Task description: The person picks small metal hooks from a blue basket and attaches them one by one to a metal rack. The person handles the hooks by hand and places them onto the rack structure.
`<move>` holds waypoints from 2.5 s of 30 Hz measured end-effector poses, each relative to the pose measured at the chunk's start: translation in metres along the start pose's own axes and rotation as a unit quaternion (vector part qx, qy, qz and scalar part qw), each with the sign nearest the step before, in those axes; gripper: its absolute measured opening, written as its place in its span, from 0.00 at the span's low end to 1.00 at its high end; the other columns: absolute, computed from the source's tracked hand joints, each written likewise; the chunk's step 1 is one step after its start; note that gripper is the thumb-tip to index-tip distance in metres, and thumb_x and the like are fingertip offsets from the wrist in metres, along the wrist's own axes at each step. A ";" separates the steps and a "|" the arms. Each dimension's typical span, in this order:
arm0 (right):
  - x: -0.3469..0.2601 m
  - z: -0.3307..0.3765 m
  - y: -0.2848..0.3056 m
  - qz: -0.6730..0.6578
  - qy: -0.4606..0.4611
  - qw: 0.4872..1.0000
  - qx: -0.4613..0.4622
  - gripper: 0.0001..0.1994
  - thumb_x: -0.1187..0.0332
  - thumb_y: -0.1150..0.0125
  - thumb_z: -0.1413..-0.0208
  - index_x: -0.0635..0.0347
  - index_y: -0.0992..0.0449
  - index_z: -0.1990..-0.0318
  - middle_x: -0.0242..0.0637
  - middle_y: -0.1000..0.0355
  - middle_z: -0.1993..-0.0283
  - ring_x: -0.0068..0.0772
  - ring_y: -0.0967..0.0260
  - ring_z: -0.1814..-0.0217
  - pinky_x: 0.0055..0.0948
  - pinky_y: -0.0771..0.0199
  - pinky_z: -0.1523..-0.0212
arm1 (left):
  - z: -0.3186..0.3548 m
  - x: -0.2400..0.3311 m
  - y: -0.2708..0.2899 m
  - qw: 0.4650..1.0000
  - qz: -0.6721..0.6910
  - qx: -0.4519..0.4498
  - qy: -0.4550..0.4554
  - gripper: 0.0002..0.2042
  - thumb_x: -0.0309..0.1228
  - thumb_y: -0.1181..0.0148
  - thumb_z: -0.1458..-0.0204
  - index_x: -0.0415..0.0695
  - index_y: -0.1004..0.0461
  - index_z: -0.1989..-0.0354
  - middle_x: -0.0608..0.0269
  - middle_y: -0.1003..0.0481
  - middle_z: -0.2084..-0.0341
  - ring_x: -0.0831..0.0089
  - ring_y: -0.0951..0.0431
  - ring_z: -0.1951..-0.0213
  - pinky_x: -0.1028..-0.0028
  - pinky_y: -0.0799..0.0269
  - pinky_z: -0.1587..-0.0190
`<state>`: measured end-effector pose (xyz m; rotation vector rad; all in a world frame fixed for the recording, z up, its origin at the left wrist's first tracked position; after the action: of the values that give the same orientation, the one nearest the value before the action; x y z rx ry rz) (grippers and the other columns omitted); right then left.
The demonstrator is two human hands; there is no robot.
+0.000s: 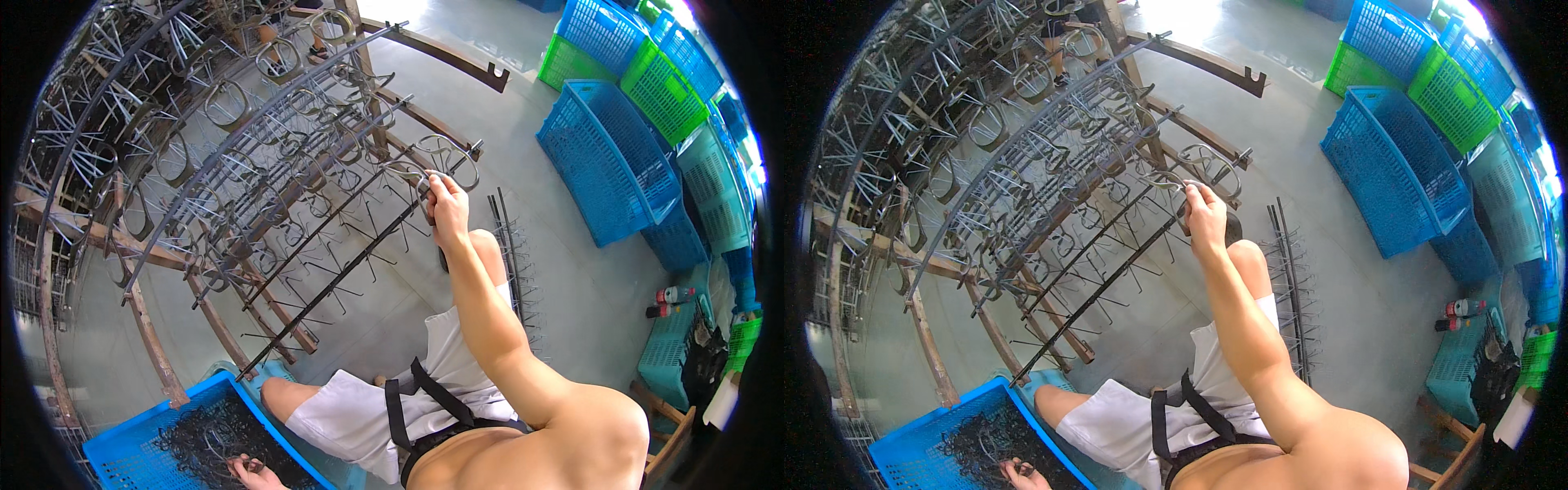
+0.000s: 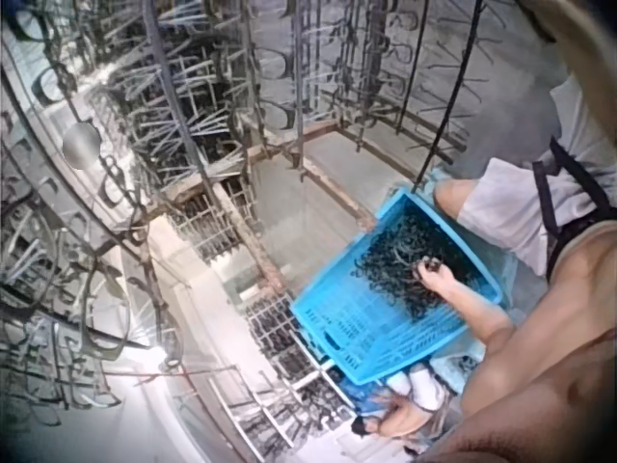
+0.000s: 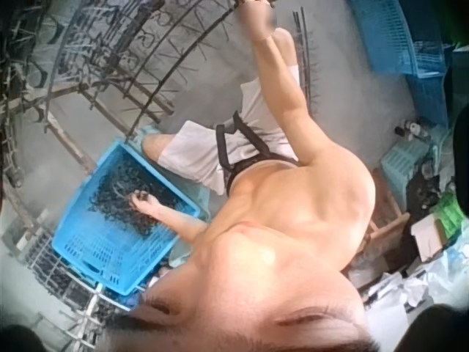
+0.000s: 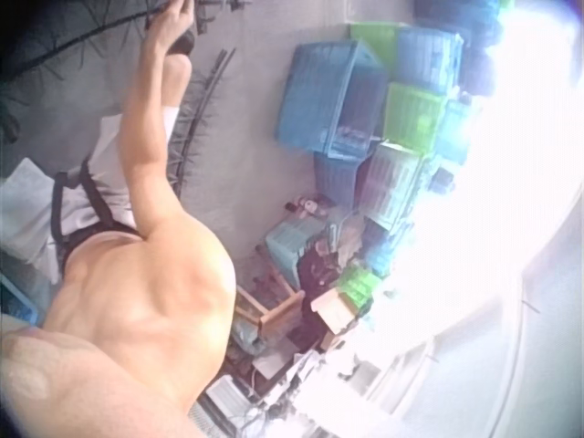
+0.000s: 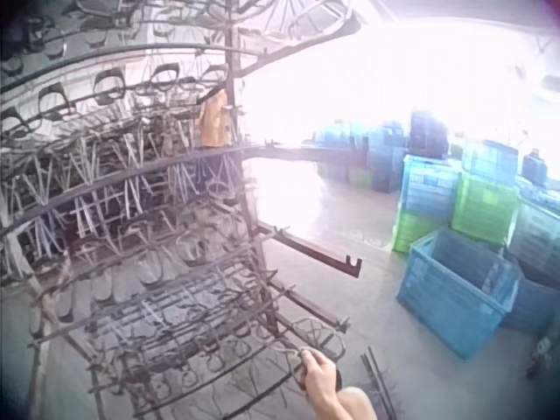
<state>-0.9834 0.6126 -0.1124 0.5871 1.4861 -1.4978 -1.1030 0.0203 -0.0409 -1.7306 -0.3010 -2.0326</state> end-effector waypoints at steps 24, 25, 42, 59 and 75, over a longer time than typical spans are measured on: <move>-0.001 0.017 -0.007 0.260 0.066 0.961 -0.063 0.13 0.63 0.49 0.39 0.56 0.27 0.51 0.21 0.42 0.84 0.13 0.45 0.87 0.18 0.43 0.87 | 0.091 -0.020 -0.079 0.915 0.054 -0.368 0.157 0.18 0.40 0.39 0.51 0.40 0.31 0.58 0.59 0.28 0.69 0.74 0.29 0.74 0.88 0.37 0.82; -0.001 0.015 -0.007 0.254 0.077 0.962 -0.061 0.13 0.63 0.49 0.39 0.56 0.27 0.51 0.21 0.42 0.84 0.13 0.45 0.87 0.18 0.44 0.87 | 0.095 -0.027 -0.086 0.916 0.053 -0.374 0.135 0.16 0.40 0.40 0.50 0.41 0.31 0.60 0.61 0.29 0.70 0.74 0.30 0.72 0.84 0.35 0.80; -0.019 0.020 -0.001 0.242 0.077 0.967 0.032 0.17 0.60 0.56 0.37 0.61 0.32 0.48 0.34 0.37 0.70 0.25 0.38 0.70 0.30 0.34 0.68 | 0.144 -0.063 -0.133 0.872 0.072 -0.470 0.117 0.12 0.33 0.47 0.43 0.41 0.29 0.54 0.65 0.29 0.66 0.71 0.29 0.64 0.72 0.29 0.73; -0.059 0.201 -0.052 0.386 0.317 0.771 -0.395 0.31 0.63 0.37 0.52 0.61 0.40 0.41 0.49 0.43 0.47 0.53 0.45 0.44 0.43 0.44 0.44 | 0.188 -0.066 -0.159 0.850 -0.140 -0.501 -0.084 0.11 0.28 0.49 0.44 0.34 0.28 0.57 0.66 0.33 0.75 0.80 0.36 0.78 0.81 0.41 0.76; 0.026 0.080 -0.038 0.081 0.024 0.996 -0.034 0.10 0.64 0.47 0.40 0.60 0.28 0.58 0.26 0.37 0.81 0.14 0.44 0.86 0.18 0.43 0.88 | 0.174 -0.058 -0.149 0.835 -0.049 -0.531 -0.134 0.13 0.22 0.56 0.45 0.42 0.46 0.52 0.53 0.30 0.75 0.73 0.32 0.77 0.76 0.33 0.72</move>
<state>-1.0070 0.5237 -0.1023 0.6905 1.4832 -1.3117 -1.0139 0.2396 -0.0464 -2.6587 0.8637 -2.1661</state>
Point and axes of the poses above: each hand's wrist, its own z-axis away from the middle knuckle, its own y-axis out of the back of the hand, x = y × z, the point moved 3 cm from there along -z, towards the middle knuckle
